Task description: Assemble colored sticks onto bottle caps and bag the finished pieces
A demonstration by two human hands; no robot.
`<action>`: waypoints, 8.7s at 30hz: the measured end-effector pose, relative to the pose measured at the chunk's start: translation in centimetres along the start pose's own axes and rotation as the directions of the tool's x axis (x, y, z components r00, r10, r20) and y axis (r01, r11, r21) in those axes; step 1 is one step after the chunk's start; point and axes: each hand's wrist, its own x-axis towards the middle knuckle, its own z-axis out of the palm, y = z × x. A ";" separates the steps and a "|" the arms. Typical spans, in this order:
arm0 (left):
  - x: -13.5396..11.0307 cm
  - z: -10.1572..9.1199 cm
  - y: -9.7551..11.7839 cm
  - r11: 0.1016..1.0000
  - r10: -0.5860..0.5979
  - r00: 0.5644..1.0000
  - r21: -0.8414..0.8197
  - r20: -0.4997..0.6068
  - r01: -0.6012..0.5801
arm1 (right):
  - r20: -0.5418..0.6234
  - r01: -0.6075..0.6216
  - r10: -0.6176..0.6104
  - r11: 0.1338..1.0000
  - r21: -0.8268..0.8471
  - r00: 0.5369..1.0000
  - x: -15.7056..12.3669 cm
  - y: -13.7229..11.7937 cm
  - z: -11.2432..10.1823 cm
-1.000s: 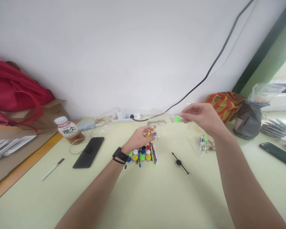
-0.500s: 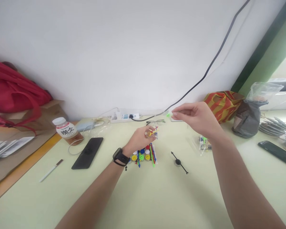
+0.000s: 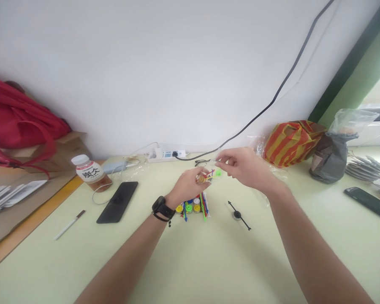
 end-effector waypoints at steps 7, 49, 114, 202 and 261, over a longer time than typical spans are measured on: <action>0.1 -0.2 -0.3 0.996 -0.007 1.000 -0.090 -0.004 0.006 | 0.049 -0.011 0.010 1.000 0.019 0.999 -0.3 -0.1 -0.7; 0.0 -1.0 0.5 0.984 0.026 0.996 -0.180 0.084 -0.011 | 0.167 -0.073 0.081 0.996 -0.053 0.983 -0.1 1.1 0.4; -0.1 -0.5 1.0 0.837 -0.066 0.968 -0.515 0.244 0.187 | -0.078 0.138 -0.128 0.982 0.132 0.989 -0.3 -0.3 0.2; 0.0 -0.6 2.0 0.736 0.065 0.987 -0.675 0.144 0.050 | 0.088 0.043 -0.054 0.992 0.118 0.995 0.3 1.0 0.7; 0.2 -4.6 0.3 0.780 -0.066 0.988 -0.624 -0.139 -0.036 | 0.029 -0.031 0.014 0.658 0.752 0.999 2.0 5.7 4.3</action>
